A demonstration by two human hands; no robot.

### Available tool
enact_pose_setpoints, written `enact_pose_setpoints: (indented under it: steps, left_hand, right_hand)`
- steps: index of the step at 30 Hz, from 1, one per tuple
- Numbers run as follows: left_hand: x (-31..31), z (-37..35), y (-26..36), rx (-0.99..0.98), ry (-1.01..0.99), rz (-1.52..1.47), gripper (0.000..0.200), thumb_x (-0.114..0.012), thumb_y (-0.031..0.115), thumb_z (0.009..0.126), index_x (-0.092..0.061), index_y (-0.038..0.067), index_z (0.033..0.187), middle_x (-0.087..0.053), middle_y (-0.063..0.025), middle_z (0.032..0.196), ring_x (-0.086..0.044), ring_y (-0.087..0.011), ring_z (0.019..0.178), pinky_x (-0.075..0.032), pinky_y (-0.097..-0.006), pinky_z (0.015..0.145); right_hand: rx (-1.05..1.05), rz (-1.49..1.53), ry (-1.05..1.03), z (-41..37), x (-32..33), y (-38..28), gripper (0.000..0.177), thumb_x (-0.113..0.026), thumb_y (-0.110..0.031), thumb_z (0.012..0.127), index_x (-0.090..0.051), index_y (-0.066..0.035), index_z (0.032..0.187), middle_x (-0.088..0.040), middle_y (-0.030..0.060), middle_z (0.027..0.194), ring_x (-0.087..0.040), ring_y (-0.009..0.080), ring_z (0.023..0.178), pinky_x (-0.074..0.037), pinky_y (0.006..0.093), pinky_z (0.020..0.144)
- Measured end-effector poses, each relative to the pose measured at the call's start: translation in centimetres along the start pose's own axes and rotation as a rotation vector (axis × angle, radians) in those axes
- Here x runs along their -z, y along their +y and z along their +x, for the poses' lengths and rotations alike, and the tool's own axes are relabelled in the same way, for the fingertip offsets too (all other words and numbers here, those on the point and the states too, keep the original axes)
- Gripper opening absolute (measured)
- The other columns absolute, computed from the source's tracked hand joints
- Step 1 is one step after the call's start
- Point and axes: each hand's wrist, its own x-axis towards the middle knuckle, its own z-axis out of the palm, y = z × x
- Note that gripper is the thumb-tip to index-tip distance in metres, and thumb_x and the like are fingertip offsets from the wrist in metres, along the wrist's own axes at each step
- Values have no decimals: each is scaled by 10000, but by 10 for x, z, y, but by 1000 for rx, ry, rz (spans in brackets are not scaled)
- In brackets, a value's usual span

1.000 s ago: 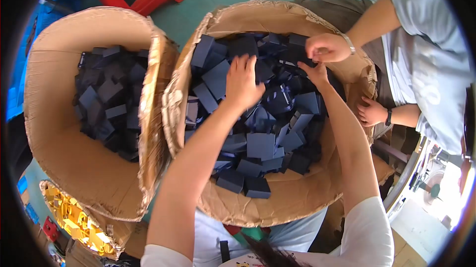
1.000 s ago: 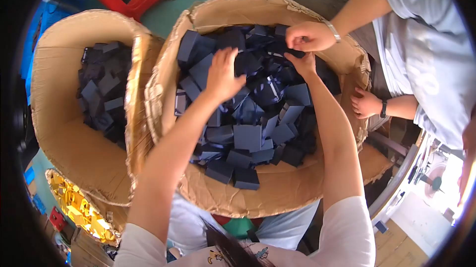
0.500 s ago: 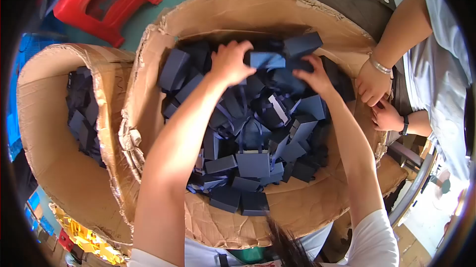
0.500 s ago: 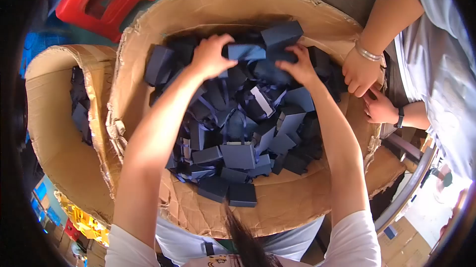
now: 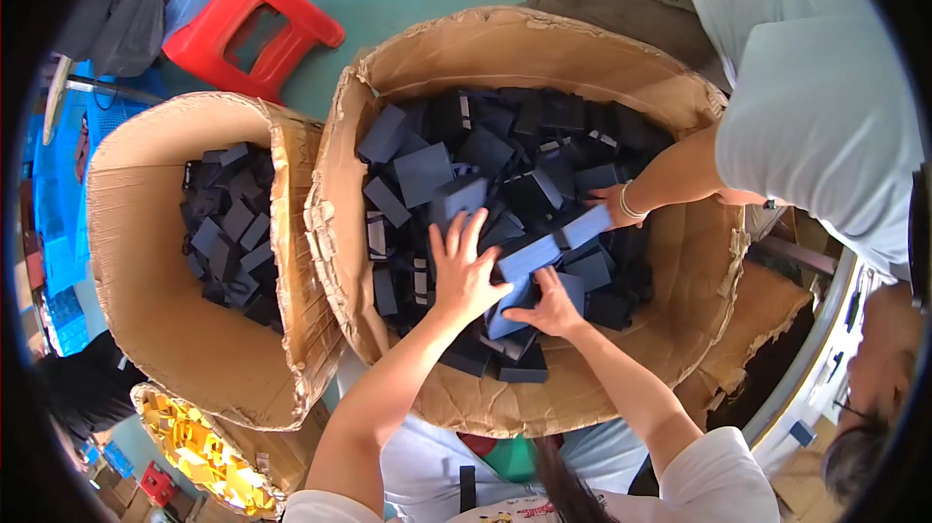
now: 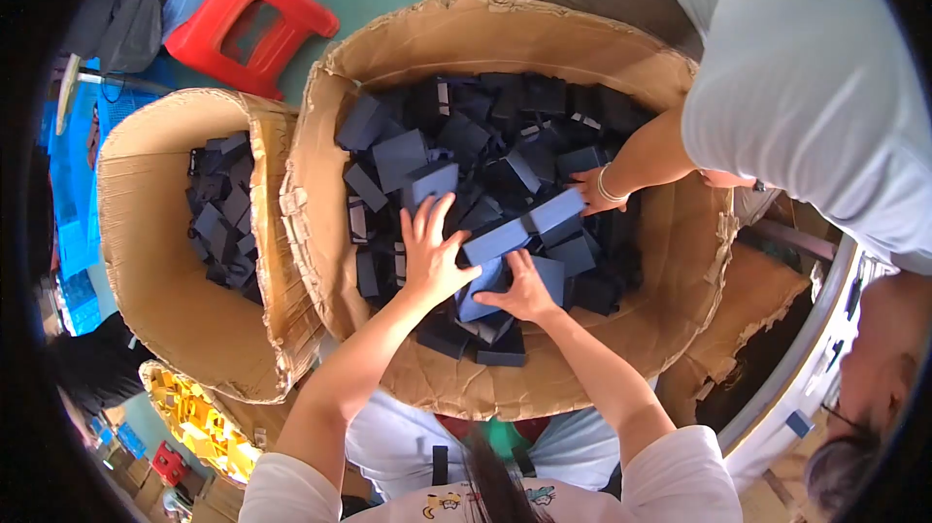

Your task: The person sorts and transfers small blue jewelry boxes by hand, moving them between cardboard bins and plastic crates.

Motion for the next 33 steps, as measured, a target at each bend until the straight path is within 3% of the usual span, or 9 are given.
enact_pose_setpoints:
  steps: [1, 3, 9, 15, 18, 19, 22, 27, 33]
  left_hand:
    - [-6, -13, -10, 45, 57, -25, 391, -785, 257, 465, -686, 36, 773, -279, -156, 1390, -229, -410, 1271, -203, -626, 996]
    - [-18, -27, -36, 220, 291, -111, 368, -773, 243, 506, -689, 13, 782, -201, -177, 1433, -193, -481, 1264, -252, -542, 1016]
    - [-13, 14, -43, 246, 381, -62, 404, -764, 292, 539, -699, 28, 838, -104, -180, 1461, -98, -512, 1272, -209, -568, 1032]
    - [7, 47, -97, 535, 311, -118, 581, -765, 398, 549, -643, -87, 845, -128, -137, 1473, -43, -464, 1307, -180, -478, 1068]
    - [6, 47, -118, 622, 358, -625, 572, -764, 339, 629, -613, -84, 982, -196, -122, 1452, -415, -222, 1180, -366, -321, 941]
    - [16, 44, -107, 668, 334, -766, 599, -766, 333, 633, -593, -108, 1000, -219, -117, 1438, -425, -230, 1166, -370, -321, 933]
    - [7, 40, -114, 730, 471, -780, 745, -781, 337, 624, -500, -98, 1159, -199, -129, 1425, -379, -231, 1210, -355, -327, 959]
    - [9, 71, -96, 928, 592, -657, 777, -778, 359, 619, -478, 27, 1255, -92, -99, 1436, -294, -280, 1267, -326, -373, 1009]
    - [14, 99, -87, 1110, 545, -322, 920, -794, 387, 559, -339, 263, 1349, -122, -184, 1389, -277, -412, 1237, -324, -477, 994]
  right_hand:
    - [-194, 28, -64, -7, -10, -5, 907, -827, -366, 566, -375, -66, 1292, -298, 214, 1346, -285, 335, 1284, -329, 422, 1026]
    - [-152, 185, 0, -2, -27, 0, 905, -826, -395, 561, -375, -143, 1305, -220, 209, 1386, -270, 353, 1290, -320, 430, 1033]
    - [-374, 280, 122, 7, -43, -30, 780, -844, -162, 515, -447, -117, 1185, -432, 122, 1181, -434, 245, 1098, -421, 348, 892]
    - [-623, 1235, 207, -55, -16, -41, 627, -737, 41, 647, -437, -133, 1170, -518, 60, 1085, -519, 205, 1025, -463, 369, 856]
    - [-771, 1612, 351, -95, 17, -31, 564, -715, -45, 703, -457, -180, 1186, -531, 51, 1135, -526, 245, 1056, -432, 444, 892]
    - [-782, 1670, 383, -106, 22, -20, 533, -714, -121, 721, -467, -171, 1192, -536, 66, 1142, -532, 256, 1039, -433, 448, 868]
    - [-502, 1927, 308, -126, 24, 9, 461, -624, -277, 811, -485, -38, 1180, -551, 140, 1134, -522, 296, 1022, -467, 390, 811]
    - [-406, 2130, 269, -129, 37, 23, 562, -604, -337, 797, -450, -10, 1227, -444, 284, 1227, -499, 377, 1044, -495, 315, 699]
    - [-350, 2047, 179, -139, 40, 23, 460, -590, -279, 807, -505, -9, 1170, -553, 200, 1138, -554, 329, 1003, -529, 398, 702]
